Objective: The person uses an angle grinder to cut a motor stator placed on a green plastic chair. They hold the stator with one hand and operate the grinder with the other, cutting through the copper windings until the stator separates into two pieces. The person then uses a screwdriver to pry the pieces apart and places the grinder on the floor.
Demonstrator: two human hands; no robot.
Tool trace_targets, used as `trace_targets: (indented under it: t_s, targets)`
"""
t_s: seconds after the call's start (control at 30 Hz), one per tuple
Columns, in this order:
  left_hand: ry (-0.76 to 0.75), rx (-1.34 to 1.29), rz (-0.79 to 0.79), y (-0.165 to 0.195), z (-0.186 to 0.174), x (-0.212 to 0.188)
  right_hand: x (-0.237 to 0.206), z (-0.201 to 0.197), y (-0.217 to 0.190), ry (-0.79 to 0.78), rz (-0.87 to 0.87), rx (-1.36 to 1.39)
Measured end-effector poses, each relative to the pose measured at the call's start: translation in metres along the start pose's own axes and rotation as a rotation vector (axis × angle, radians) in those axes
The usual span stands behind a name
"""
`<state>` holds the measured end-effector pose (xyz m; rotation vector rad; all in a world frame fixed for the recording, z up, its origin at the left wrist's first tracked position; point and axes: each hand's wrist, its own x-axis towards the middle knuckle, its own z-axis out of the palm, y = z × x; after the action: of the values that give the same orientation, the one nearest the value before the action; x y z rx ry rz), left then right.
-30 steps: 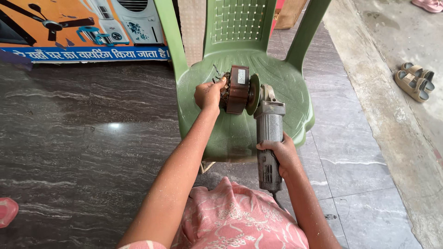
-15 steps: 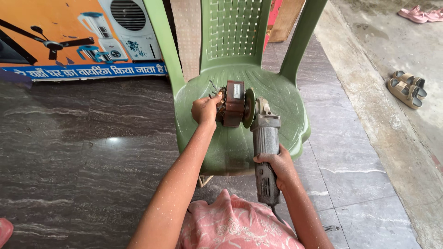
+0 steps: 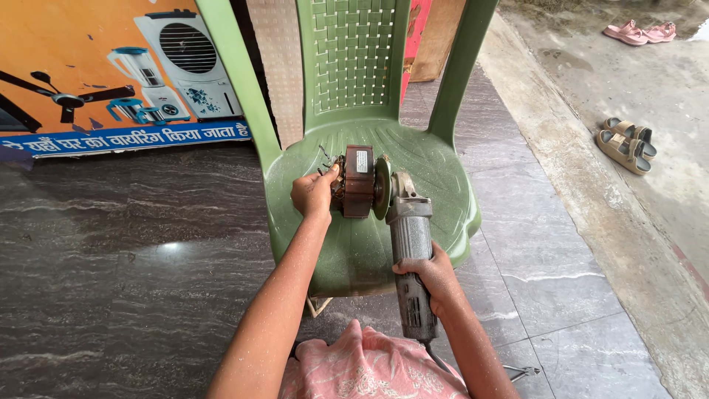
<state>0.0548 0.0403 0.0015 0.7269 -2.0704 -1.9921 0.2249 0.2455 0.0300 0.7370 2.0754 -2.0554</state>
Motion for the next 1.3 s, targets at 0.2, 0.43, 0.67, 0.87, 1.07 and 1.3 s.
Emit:
trace_targets:
  t_s: [0.2,0.43,0.67,0.87,1.07,1.3]
  targets:
    - [-0.001,0.043,-0.042,0.0018,-0.0005,0.0001,-0.0017,0.0007,-0.0019,0.020,0.057,-0.020]
    - [-0.012,0.048,-0.046,0.0014,-0.0002,0.0014,0.0012,0.0009,-0.0015,0.022,0.046,-0.026]
    - [-0.012,0.053,-0.064,0.0000,0.0009,0.0043,0.0017,0.0008,-0.0007,0.026,0.070,-0.037]
    - [-0.008,0.071,-0.048,0.0007,0.0005,0.0060,0.0008,0.0004,0.0001,0.018,0.056,-0.029]
    - [0.002,0.069,-0.035,0.0002,0.0015,0.0063,0.0029,0.0006,0.0004,0.011,0.049,-0.031]
    - [-0.005,0.109,-0.069,0.0014,0.0002,0.0063,0.0017,0.0005,0.0003,0.021,0.057,-0.047]
